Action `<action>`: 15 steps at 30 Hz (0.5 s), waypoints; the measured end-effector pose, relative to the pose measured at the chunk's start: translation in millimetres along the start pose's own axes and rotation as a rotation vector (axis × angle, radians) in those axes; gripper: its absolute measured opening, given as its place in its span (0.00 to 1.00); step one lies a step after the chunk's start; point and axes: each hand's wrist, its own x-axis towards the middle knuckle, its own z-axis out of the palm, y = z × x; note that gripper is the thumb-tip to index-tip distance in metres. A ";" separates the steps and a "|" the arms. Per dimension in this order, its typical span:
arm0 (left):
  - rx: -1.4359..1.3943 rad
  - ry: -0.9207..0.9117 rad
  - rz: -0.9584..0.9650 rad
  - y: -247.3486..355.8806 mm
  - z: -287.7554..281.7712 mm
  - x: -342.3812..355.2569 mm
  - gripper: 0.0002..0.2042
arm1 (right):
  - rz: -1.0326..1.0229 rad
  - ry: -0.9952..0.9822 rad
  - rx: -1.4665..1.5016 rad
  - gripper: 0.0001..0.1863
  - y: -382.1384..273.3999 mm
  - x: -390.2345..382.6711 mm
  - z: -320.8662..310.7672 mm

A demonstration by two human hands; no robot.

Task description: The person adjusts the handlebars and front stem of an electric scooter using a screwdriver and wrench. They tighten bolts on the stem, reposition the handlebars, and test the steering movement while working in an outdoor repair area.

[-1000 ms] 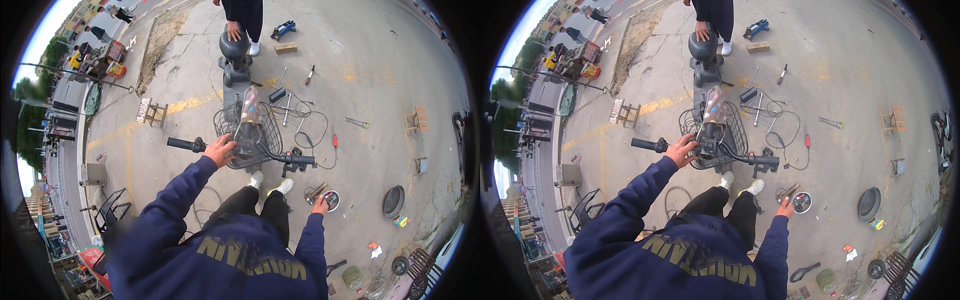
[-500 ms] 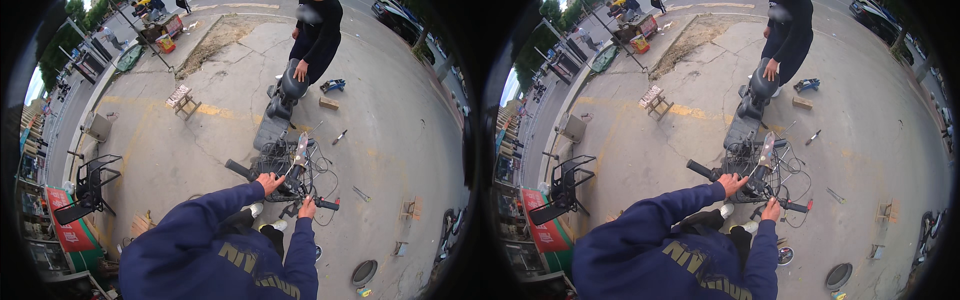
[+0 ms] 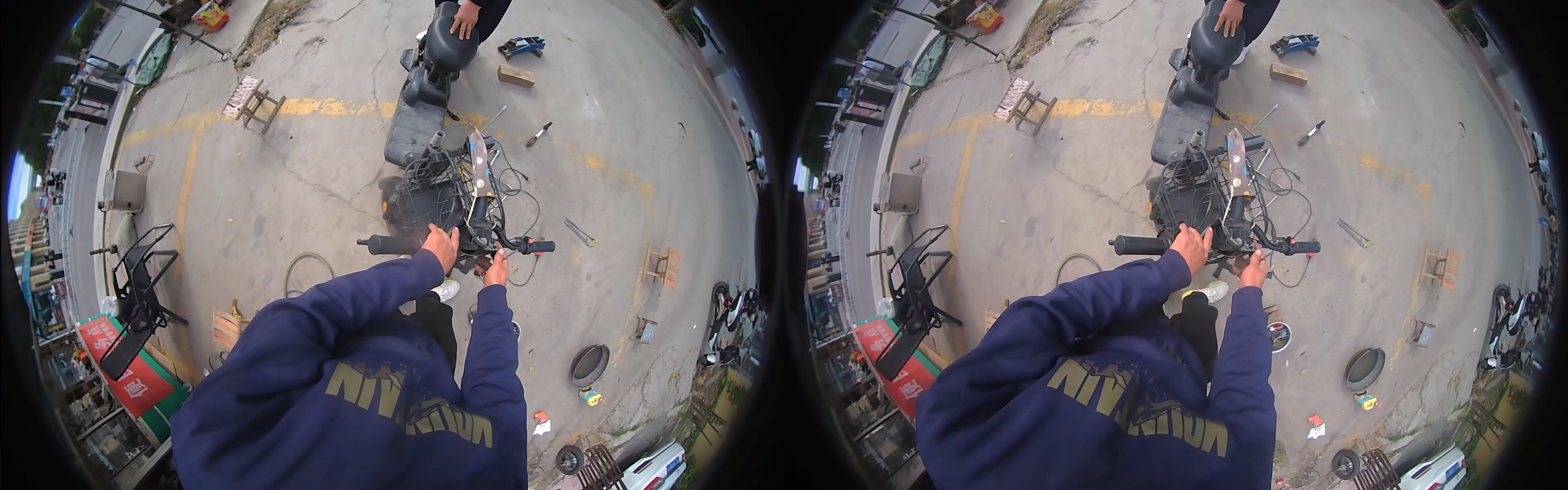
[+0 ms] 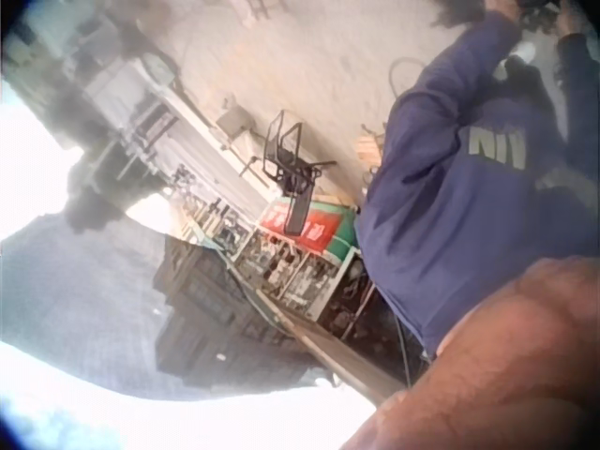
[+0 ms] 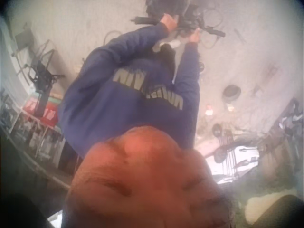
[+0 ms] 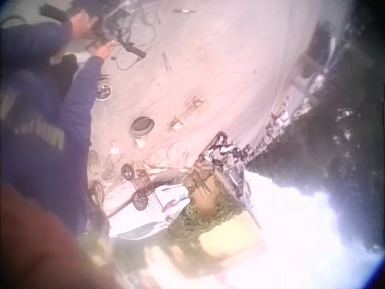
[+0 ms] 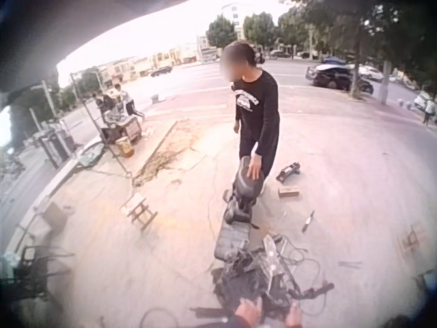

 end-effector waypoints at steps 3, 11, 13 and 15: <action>0.076 0.029 0.037 -2.1 -12.2 -7.4 0.24 | 0.059 0.034 0.075 0.23 -6.4 -1.4 2.3; 0.133 0.078 0.098 -15.6 -95.3 -29.9 0.22 | -0.019 0.111 0.072 0.22 -32.7 14.2 0.3; 0.188 0.089 0.131 -22.0 -121.4 -34.6 0.22 | 0.017 0.080 0.112 0.22 -30.7 23.5 3.4; 0.162 0.110 0.093 -19.2 -137.7 -36.1 0.21 | 0.058 0.087 0.120 0.22 -28.5 35.0 -0.6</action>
